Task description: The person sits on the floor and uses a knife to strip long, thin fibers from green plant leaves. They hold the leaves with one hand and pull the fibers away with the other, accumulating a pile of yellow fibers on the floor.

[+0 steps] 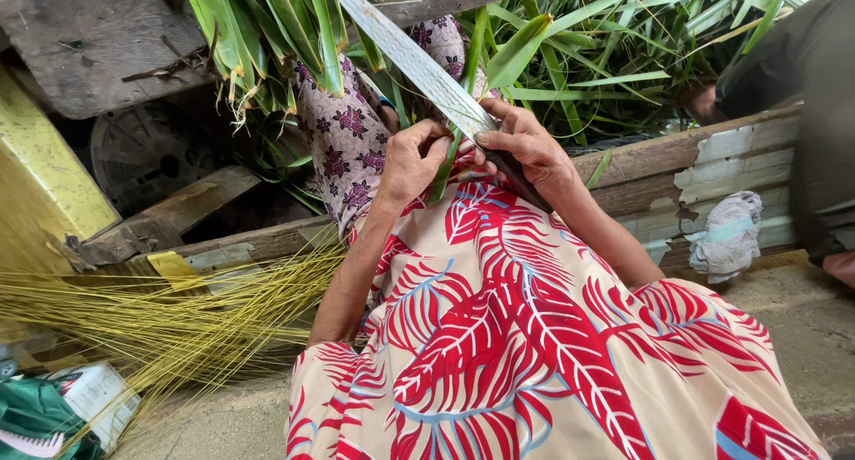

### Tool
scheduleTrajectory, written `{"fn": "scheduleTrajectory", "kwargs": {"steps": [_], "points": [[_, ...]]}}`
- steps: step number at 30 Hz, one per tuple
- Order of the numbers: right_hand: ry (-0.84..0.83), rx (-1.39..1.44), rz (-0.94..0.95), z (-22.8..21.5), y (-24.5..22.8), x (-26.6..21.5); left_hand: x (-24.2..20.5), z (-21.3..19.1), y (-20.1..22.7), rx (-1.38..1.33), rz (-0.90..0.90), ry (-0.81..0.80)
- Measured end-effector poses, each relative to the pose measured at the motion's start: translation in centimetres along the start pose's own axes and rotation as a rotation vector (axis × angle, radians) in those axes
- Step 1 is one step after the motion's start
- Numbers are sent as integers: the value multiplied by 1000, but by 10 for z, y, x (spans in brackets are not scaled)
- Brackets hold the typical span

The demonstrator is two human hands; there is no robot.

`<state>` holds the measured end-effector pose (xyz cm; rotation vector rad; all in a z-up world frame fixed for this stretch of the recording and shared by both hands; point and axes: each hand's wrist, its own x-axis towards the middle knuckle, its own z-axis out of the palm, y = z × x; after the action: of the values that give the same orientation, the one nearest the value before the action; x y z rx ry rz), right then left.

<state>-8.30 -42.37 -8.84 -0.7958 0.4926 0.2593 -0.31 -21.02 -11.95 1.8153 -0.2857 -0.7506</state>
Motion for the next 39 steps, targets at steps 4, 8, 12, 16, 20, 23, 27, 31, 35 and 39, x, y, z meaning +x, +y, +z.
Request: {"fn": "scheduleTrajectory", "kwargs": {"steps": [4, 8, 12, 16, 20, 23, 27, 31, 35, 39], "points": [[-1, -3, 32, -7, -7, -1, -11, -3, 9, 36, 32, 28], [273, -47, 29, -8, -57, -4, -25, -11, 17, 75, 101, -18], [226, -148, -38, -40, -78, -1, -25, -6, 25, 144, 170, -63], [210, -114, -28, -58, -73, 1, -23, -9, 26, 142, 175, -60], [170, -36, -83, -46, -64, -2, -22, -9, 22, 159, 152, -38], [122, 36, -71, -34, -57, -5, -22, -9, 21, 155, 175, -37], [418, -134, 90, -26, -91, -3, -29, -17, 26, 101, 180, -87], [279, -90, -66, -61, -74, 9, -19, 5, 7, 141, 258, -69], [184, -65, -28, -53, -62, -1, -13, 4, 12, 159, 256, -29], [476, -316, 90, -14, -100, -1, -19, -1, -11, 173, 270, -42]]}}
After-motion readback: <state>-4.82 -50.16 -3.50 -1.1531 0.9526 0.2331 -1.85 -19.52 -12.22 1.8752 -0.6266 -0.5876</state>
